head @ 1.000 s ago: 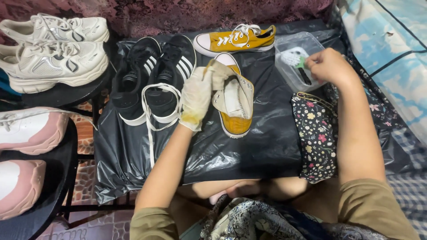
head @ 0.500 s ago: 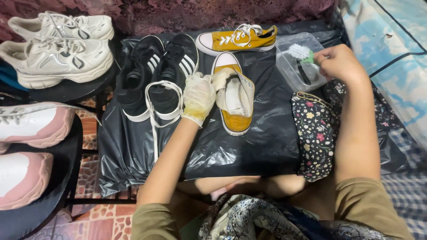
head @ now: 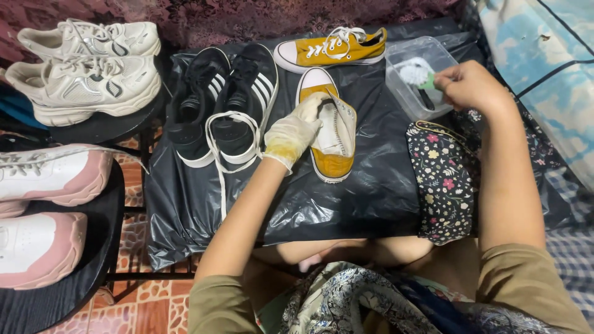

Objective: Using a small brush and cleaning solution to scrub the rubber soles and toe caps of sneakers to remove dirt.

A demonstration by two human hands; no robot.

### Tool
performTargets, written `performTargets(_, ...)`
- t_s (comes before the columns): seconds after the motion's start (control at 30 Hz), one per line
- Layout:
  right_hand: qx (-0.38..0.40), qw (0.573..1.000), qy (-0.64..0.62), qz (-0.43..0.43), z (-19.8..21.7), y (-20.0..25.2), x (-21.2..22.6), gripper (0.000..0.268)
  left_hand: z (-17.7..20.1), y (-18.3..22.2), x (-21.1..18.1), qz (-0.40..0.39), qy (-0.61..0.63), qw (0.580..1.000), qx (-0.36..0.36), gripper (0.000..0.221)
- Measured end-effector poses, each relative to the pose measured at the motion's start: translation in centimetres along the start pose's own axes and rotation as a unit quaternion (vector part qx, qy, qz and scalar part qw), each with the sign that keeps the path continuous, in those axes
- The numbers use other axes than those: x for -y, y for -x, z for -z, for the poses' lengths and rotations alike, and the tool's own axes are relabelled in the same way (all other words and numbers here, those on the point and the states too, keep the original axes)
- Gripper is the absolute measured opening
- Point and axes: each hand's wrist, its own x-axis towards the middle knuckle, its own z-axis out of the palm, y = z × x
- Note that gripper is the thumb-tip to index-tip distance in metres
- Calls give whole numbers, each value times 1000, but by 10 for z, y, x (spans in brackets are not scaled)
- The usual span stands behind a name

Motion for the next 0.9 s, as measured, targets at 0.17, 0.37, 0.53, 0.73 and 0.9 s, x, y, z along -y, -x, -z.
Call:
performTargets(0.17, -62, 998, -23, 21, -8, 18, 4, 31, -19, -35, 43, -74, 6, 997, 38, 57)
performTargets(0.37, -137, 976, -26, 168, -34, 61, 15, 40, -5, -35, 33, 169, -45, 984, 16, 58)
performTargets(0.53, -148, 942, -107, 280, -76, 84, 33, 36, -10, -30, 22, 233, 340, 908, -72, 61)
performTargets(0.73, -59, 950, -177, 248, -92, 105, 53, 37, -2, -22, 5, 239, 490, 832, -101, 58)
performTargets(0.9, -69, 971, 72, 215, -100, 113, 67, 40, 22, -6, -11, 137, 159, 966, -153, 29)
